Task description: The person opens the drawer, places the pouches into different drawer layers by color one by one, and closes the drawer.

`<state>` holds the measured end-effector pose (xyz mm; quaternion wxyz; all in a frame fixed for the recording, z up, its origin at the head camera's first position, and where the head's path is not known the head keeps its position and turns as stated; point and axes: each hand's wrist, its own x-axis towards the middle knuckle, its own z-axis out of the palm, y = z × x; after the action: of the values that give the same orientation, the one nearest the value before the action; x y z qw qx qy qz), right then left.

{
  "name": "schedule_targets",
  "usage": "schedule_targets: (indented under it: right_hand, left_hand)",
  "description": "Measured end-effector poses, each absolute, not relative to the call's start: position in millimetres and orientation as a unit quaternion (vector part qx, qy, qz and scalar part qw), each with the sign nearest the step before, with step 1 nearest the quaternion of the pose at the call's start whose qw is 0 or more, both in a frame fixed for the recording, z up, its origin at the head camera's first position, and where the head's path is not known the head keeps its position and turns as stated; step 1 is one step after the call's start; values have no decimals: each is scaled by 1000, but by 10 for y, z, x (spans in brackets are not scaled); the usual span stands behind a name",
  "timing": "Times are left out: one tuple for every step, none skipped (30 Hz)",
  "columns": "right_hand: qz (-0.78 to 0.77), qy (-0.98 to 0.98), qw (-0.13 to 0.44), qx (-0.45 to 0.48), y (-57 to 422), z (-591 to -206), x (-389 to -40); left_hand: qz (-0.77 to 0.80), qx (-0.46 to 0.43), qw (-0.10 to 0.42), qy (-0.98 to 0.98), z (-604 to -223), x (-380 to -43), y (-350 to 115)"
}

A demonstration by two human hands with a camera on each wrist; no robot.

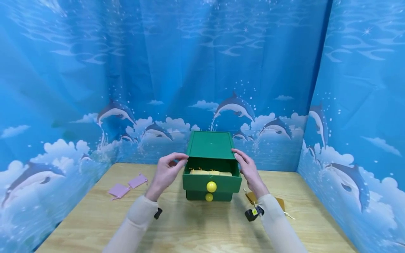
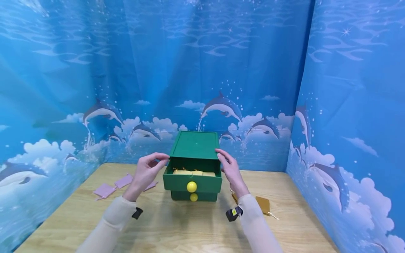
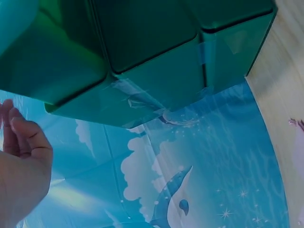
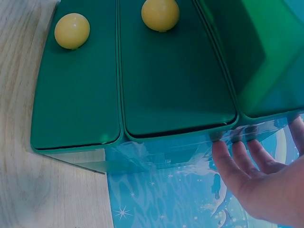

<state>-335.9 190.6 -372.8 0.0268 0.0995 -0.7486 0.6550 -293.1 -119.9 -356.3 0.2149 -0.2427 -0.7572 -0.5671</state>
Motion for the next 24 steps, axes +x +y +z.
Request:
schedule_targets:
  right_hand:
    - [656, -748, 27, 99, 1910, -3731, -3358]
    - [657, -747, 26, 100, 1912, -3731, -3355]
    - [657, -747, 26, 101, 1915, -3731, -3353]
    - [658, -746, 23, 100, 1921, -3728, -3360]
    - [658, -746, 22, 100, 1923, -3729, -3362]
    - [658, -746, 21, 100, 1924, -3730, -3366]
    - [658, -746, 21, 100, 1923, -3733, -3370]
    - [658, -746, 20, 100, 1920, -3734, -3370]
    - [658, -746, 19, 101, 1916, -3738, -3369]
    - [657, -747, 17, 100, 1918, -3744, -3370]
    - [656, -747, 19, 101, 1915, -3752, -3363]
    - [657, -747, 19, 100, 1916, -3757, -3361]
    - [657, -747, 19, 99, 1918, -3761, -3359]
    - [657, -747, 19, 97, 1919, -3762, -3358]
    - [657, -748, 19, 96, 1921, -3762, -3360]
    - [656, -748, 20, 94, 1923, -3761, -3362]
    - [656, -749, 21, 93, 1925, -3756, -3365]
    - [656, -749, 22, 90, 1926, -3749, -3369]
    - [656, -750, 21, 90, 1926, -3740, -3371]
    - [655, -750, 20, 89, 1924, -3731, -3371]
    - [656, -750, 18, 88, 1923, -3721, -3368]
    - [658, -748, 14, 88, 1922, -3709, -3361]
    - [660, -746, 11, 87, 1921, -3694, -3350]
    - [661, -745, 8, 86, 1919, -3676, -3334]
  left_hand:
    - [-571, -239, 213, -756, -3571, -2919, -1192]
    - [-576, -241, 214, -751, -3584, -2905, -1188]
    - [-578, -243, 216, -748, -3596, -2889, -1183]
    - [-580, -247, 219, -745, -3606, -2871, -1176]
    - [-582, -252, 222, -741, -3615, -2856, -1171]
    - [-583, -257, 225, -737, -3617, -2837, -1164]
    - [-581, -264, 231, -734, -3625, -2820, -1161]
    - [-580, -272, 239, -730, -3634, -2805, -1159]
    - [-577, -274, 245, -729, -3637, -2789, -1154]
    - [-574, -277, 254, -727, -3637, -2771, -1140]
    - [-568, -282, 265, -727, -3636, -2753, -1127]
    - [-560, -288, 278, -726, -3633, -2733, -1110]
    - [-552, -295, 292, -723, -3634, -2714, -1091]
    - [-542, -304, 307, -721, -3632, -2692, -1071]
    - [-531, -316, 321, -717, -3630, -2674, -1048]
    - [-521, -331, 332, -714, -3632, -2660, -1025]
    - [-512, -345, 338, -710, -3632, -2644, -1002]
    - [-504, -360, 340, -708, -3633, -2630, -978]
    - [-499, -374, 338, -705, -3638, -2616, -957]
    - [-494, -387, 334, -703, -3647, -2604, -935]
    - [-490, -400, 326, -703, -3660, -2593, -913]
    - [-485, -412, 316, -703, -3675, -2582, -891]
    - [-479, -422, 307, -705, -3690, -2571, -870]
    - [-473, -431, 298, -709, -3710, -2561, -849]
